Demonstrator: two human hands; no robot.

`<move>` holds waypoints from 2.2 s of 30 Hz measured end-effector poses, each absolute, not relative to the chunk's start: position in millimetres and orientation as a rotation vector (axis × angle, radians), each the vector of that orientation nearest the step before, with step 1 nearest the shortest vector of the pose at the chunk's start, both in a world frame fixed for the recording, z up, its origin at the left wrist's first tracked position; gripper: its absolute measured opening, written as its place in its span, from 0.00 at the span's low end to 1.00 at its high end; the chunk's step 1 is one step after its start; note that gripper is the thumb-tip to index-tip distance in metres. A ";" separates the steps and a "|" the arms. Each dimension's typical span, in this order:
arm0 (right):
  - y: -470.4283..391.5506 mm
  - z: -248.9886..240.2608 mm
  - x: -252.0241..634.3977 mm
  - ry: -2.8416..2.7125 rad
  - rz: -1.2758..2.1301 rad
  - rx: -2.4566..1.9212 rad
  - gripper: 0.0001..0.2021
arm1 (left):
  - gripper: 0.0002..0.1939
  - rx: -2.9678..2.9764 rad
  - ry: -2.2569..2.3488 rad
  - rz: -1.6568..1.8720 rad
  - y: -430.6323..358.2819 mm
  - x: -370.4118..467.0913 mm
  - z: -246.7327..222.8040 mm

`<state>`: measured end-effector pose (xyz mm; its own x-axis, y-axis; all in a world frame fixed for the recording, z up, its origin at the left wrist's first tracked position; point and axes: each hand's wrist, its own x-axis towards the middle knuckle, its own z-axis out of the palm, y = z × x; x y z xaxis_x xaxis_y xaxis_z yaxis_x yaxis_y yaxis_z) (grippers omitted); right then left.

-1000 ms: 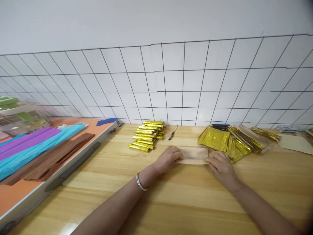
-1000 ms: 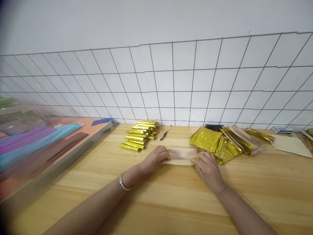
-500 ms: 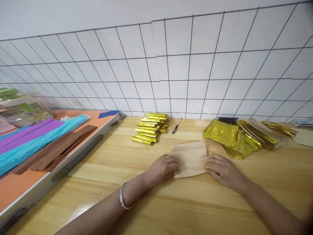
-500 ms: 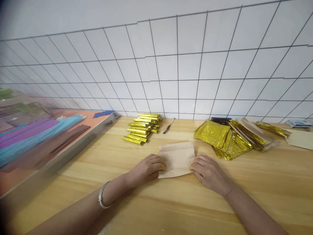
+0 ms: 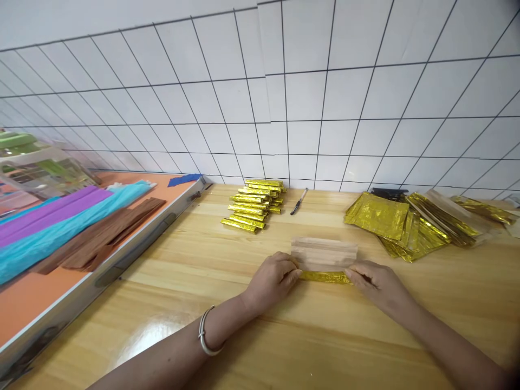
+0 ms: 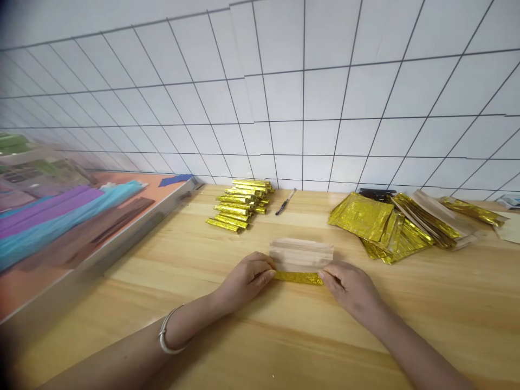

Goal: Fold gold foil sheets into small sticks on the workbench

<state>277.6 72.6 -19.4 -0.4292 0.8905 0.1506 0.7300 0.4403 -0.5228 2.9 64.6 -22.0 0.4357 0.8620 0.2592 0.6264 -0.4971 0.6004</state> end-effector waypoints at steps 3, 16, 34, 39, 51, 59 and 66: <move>72.0 -20.7 277.4 -2.329 0.446 -1.487 0.16 | 0.13 2.272 1.361 0.796 67.2 6.9 -24.6; 70.3 -24.5 271.1 -2.380 0.208 -1.772 0.11 | 0.12 2.387 1.530 0.732 72.4 12.0 -28.9; 70.1 -20.3 266.2 -2.479 0.134 -1.842 0.08 | 0.08 2.833 1.481 0.570 60.8 14.2 -24.5; 69.0 -16.5 264.3 -2.482 0.154 -1.864 0.08 | 0.14 3.035 1.055 0.394 56.4 16.5 -17.3; 69.8 -13.4 262.1 -2.518 0.154 -1.899 0.09 | 0.24 2.892 1.036 0.289 31.8 31.4 -28.8; 72.1 -13.4 262.0 -2.515 0.170 -1.906 0.09 | 0.26 2.810 1.107 0.251 26.5 34.3 -23.8; 73.6 -15.5 273.5 -2.485 0.277 -1.778 0.07 | 0.27 2.761 1.142 0.254 25.4 35.6 -16.7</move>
<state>273.5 73.6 -15.5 -0.3265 0.9441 -0.0454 0.9309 0.3128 -0.1885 35.6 25.4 -16.7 0.6970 0.7099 0.1009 0.6859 -0.7011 0.1949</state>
